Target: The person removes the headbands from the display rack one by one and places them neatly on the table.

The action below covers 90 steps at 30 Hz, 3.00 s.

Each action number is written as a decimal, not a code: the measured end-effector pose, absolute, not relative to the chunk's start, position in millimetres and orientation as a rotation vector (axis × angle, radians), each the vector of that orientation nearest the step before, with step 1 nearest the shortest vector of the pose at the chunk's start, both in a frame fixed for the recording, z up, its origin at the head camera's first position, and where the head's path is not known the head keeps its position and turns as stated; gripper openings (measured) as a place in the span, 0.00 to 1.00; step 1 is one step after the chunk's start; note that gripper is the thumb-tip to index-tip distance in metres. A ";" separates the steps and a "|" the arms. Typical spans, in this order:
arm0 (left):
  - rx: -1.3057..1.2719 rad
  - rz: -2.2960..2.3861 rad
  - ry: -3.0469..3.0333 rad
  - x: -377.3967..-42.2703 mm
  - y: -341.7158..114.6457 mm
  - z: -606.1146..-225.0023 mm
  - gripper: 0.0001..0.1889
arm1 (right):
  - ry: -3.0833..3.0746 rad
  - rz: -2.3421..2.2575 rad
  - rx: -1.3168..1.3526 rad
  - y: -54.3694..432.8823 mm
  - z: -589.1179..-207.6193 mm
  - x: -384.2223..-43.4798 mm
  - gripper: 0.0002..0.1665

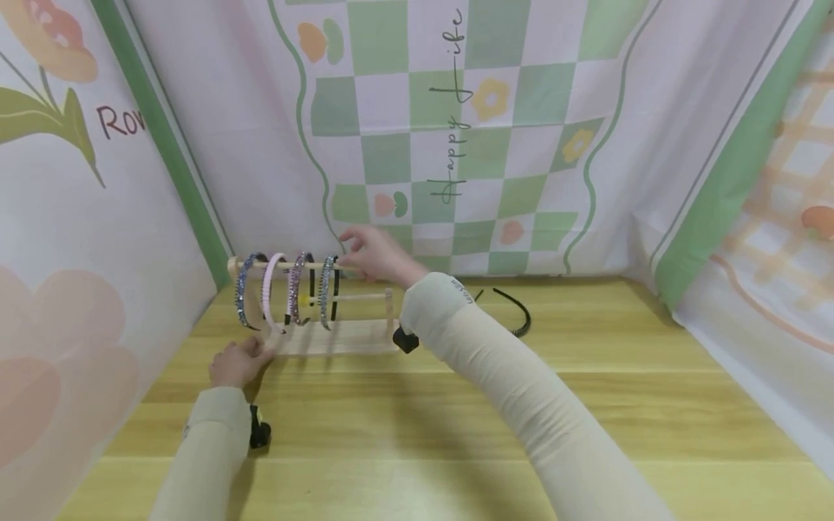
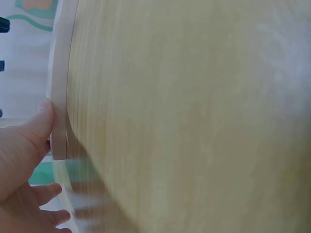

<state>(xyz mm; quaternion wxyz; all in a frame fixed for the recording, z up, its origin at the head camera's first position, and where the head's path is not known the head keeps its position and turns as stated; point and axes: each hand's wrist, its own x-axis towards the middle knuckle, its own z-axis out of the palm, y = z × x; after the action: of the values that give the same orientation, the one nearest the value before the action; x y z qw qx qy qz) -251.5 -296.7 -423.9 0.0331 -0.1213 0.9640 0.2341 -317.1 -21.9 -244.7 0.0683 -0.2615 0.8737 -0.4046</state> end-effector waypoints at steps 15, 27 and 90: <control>-0.361 0.697 2.993 -254.3 -300.6 -429.8 0.39 | 2.571 -1.281 -0.801 -40.0 -264.2 -311.7 0.33; -0.365 0.720 2.993 -253.9 -297.4 -429.1 0.38 | 2.498 -1.426 -0.683 -54.1 -280.0 -313.0 0.37; -0.397 0.710 2.980 -253.3 -295.4 -424.5 0.38 | 2.556 -1.662 -0.687 11.3 -230.6 -318.3 0.29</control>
<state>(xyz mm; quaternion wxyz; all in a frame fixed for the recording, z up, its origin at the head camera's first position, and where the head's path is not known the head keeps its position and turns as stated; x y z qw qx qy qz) -253.3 -295.4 -424.5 0.0264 -0.1284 0.9644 0.2297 -318.3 11.3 -230.6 0.0082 -0.2200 0.8178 -0.5317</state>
